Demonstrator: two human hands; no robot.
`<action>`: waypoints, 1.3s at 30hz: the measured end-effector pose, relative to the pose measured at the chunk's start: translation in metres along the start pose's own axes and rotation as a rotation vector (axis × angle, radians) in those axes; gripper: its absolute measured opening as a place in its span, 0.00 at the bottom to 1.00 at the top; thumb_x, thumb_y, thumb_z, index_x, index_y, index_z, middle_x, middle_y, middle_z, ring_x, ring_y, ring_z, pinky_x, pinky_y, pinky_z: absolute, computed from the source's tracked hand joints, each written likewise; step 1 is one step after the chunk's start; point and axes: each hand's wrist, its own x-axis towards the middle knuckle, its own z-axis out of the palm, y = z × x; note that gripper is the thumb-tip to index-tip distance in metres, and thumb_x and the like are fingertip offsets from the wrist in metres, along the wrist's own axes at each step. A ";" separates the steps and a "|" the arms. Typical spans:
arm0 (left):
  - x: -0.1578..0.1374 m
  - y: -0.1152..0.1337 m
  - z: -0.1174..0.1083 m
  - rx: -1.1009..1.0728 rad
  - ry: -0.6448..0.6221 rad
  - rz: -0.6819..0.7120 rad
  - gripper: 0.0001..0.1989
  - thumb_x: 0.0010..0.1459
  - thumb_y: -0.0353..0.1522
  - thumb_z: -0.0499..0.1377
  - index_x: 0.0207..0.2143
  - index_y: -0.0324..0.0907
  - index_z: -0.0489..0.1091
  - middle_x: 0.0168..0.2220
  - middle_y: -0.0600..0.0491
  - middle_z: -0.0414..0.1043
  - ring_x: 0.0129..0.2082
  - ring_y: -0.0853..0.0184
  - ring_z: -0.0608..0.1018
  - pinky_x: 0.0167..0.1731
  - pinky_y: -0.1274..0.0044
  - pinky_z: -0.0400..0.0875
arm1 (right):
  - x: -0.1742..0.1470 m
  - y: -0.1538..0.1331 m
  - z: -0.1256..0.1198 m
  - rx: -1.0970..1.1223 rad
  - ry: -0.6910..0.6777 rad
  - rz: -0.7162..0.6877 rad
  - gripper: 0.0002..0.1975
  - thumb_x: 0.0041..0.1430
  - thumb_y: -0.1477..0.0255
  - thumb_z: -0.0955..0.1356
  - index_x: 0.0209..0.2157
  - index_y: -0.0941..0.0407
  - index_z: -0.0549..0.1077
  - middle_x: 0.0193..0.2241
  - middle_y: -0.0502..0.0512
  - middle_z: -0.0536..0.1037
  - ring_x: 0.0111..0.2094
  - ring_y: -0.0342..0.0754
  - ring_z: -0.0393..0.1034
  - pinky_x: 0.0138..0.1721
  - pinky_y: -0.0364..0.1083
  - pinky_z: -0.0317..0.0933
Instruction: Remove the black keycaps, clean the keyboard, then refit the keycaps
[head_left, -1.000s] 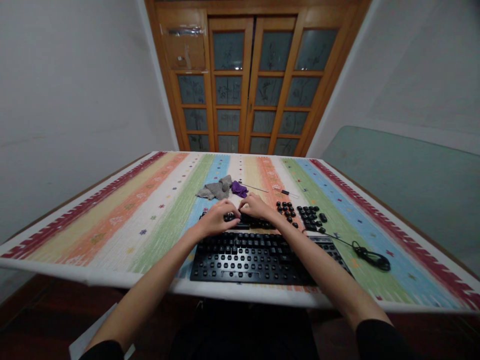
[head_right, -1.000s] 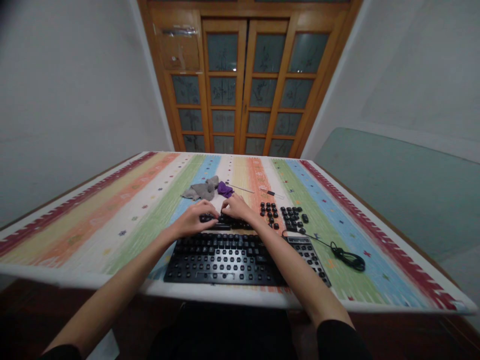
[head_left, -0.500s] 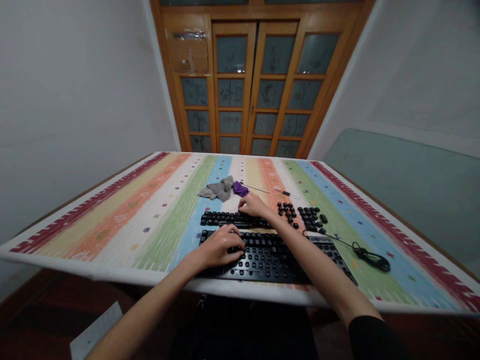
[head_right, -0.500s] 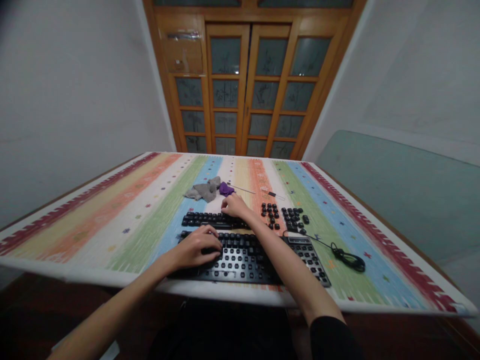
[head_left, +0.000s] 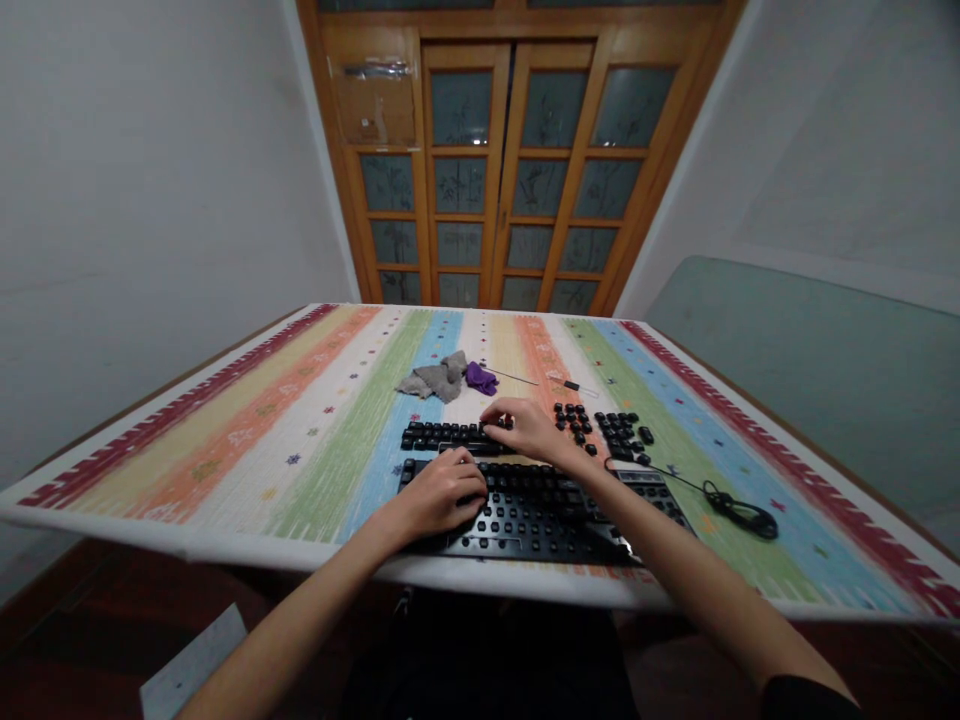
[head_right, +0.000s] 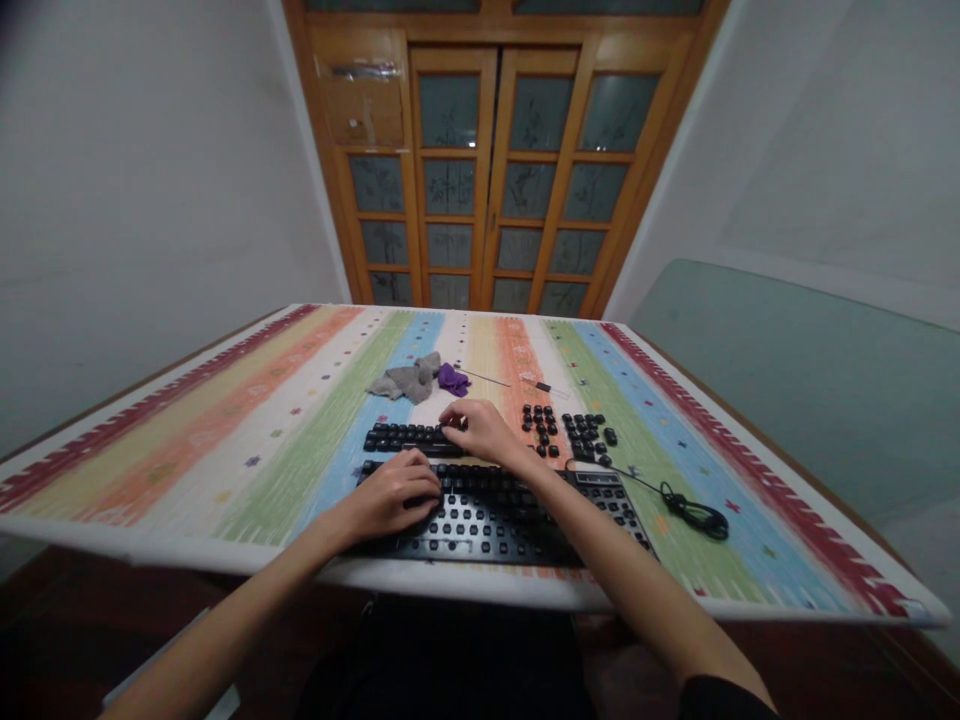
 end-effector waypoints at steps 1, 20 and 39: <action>0.000 0.000 0.001 0.009 0.000 0.003 0.06 0.61 0.27 0.57 0.35 0.41 0.74 0.36 0.50 0.77 0.39 0.63 0.72 0.44 0.70 0.68 | -0.012 -0.004 -0.002 0.025 -0.006 -0.024 0.06 0.54 0.78 0.69 0.34 0.57 0.78 0.31 0.53 0.80 0.33 0.46 0.74 0.38 0.44 0.65; -0.004 0.001 0.004 -0.008 0.043 -0.022 0.07 0.62 0.29 0.57 0.36 0.41 0.75 0.34 0.50 0.77 0.38 0.64 0.72 0.43 0.70 0.68 | -0.091 -0.024 0.019 -0.159 -0.039 -0.319 0.09 0.61 0.79 0.66 0.39 0.54 0.78 0.35 0.57 0.78 0.37 0.50 0.70 0.40 0.50 0.65; -0.002 -0.001 0.009 -0.021 0.074 -0.035 0.04 0.59 0.28 0.60 0.31 0.40 0.74 0.35 0.50 0.77 0.39 0.63 0.71 0.42 0.70 0.68 | -0.096 -0.030 0.026 -0.183 0.047 -0.270 0.06 0.61 0.76 0.68 0.33 0.55 0.78 0.34 0.56 0.78 0.37 0.51 0.65 0.41 0.52 0.65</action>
